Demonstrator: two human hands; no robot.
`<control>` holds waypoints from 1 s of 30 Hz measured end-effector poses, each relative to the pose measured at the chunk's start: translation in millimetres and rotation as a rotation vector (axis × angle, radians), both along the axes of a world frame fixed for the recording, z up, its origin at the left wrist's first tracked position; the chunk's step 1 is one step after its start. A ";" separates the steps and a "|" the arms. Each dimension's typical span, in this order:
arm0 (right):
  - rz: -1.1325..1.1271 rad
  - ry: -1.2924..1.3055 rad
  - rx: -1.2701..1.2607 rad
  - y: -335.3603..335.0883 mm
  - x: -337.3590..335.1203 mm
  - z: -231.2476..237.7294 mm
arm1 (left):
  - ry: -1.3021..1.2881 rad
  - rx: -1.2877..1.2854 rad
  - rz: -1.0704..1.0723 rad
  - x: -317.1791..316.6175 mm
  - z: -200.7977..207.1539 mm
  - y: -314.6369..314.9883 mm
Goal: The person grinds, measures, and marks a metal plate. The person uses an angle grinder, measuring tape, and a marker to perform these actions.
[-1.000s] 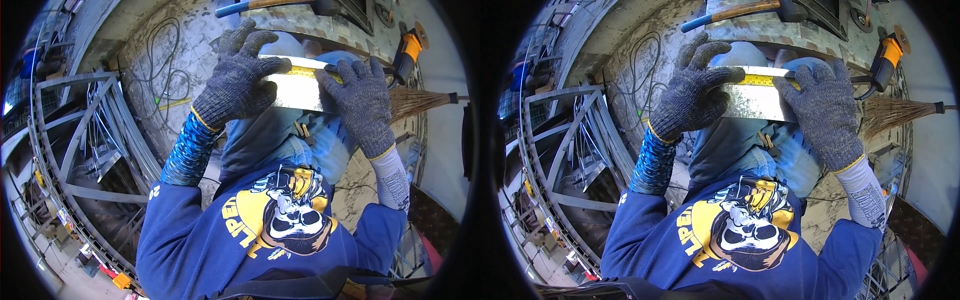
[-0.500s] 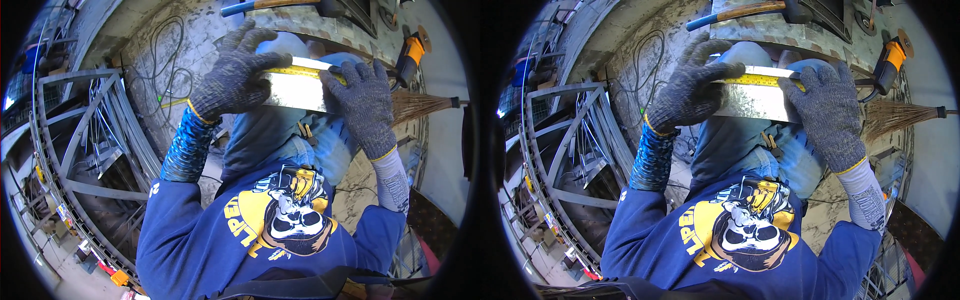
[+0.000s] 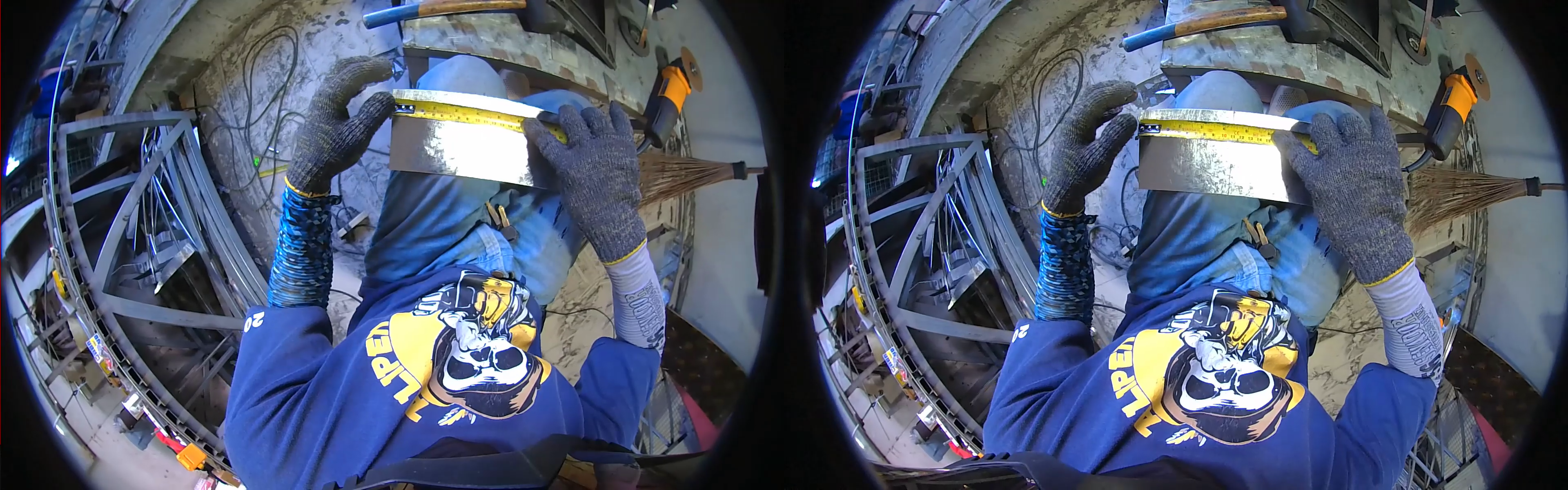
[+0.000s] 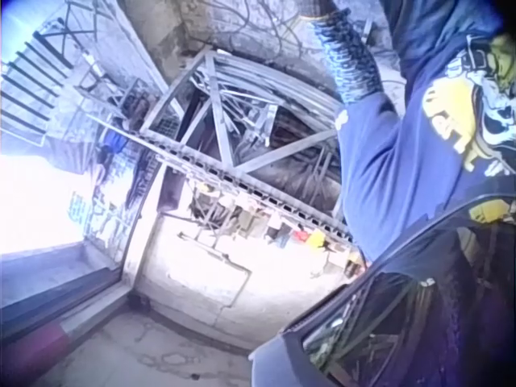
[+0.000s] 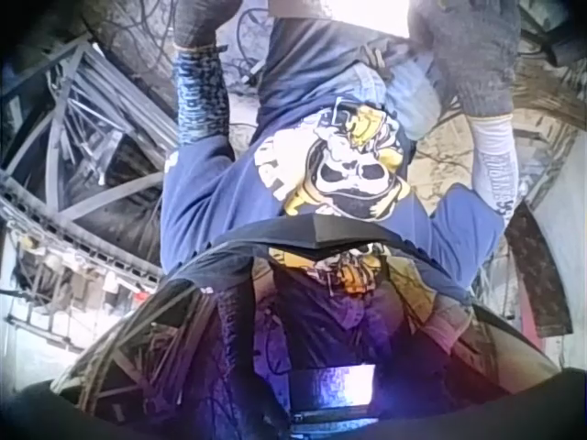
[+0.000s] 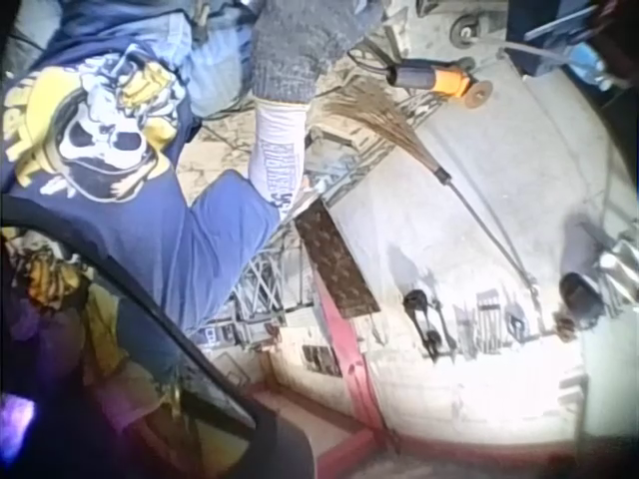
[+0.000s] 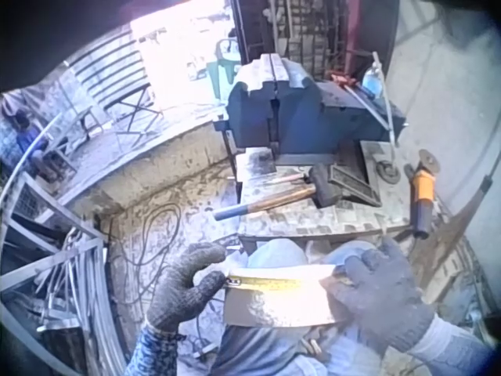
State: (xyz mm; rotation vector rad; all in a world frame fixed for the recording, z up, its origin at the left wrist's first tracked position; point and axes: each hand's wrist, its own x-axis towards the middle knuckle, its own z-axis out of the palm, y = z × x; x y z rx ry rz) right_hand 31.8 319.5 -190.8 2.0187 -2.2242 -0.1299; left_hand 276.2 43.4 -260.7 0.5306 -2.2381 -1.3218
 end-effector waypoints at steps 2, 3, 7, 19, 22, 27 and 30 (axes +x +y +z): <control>-0.004 -0.005 0.009 -1.2 0.8 1.9 | -0.032 -0.031 -0.048 0.9 -2.3 -0.3; -0.010 -0.012 0.017 -1.7 1.4 2.5 | -0.032 -0.030 -0.047 0.9 -3.0 -0.4; -0.012 -0.011 0.021 -2.2 1.8 3.7 | 0.040 -0.005 0.030 4.0 -2.9 1.4; -0.012 0.063 0.021 -0.9 2.0 3.7 | -0.401 0.036 -0.151 122.9 2.3 132.4; -0.009 0.043 -0.003 -3.8 3.6 5.9 | -0.339 -0.120 0.152 117.4 -27.3 156.7; -0.018 0.047 0.019 -1.6 5.7 6.5 | -0.365 -0.183 0.134 113.0 -29.2 156.1; -0.021 0.040 0.018 0.2 4.1 5.5 | -0.382 -0.193 0.148 114.1 -22.6 155.7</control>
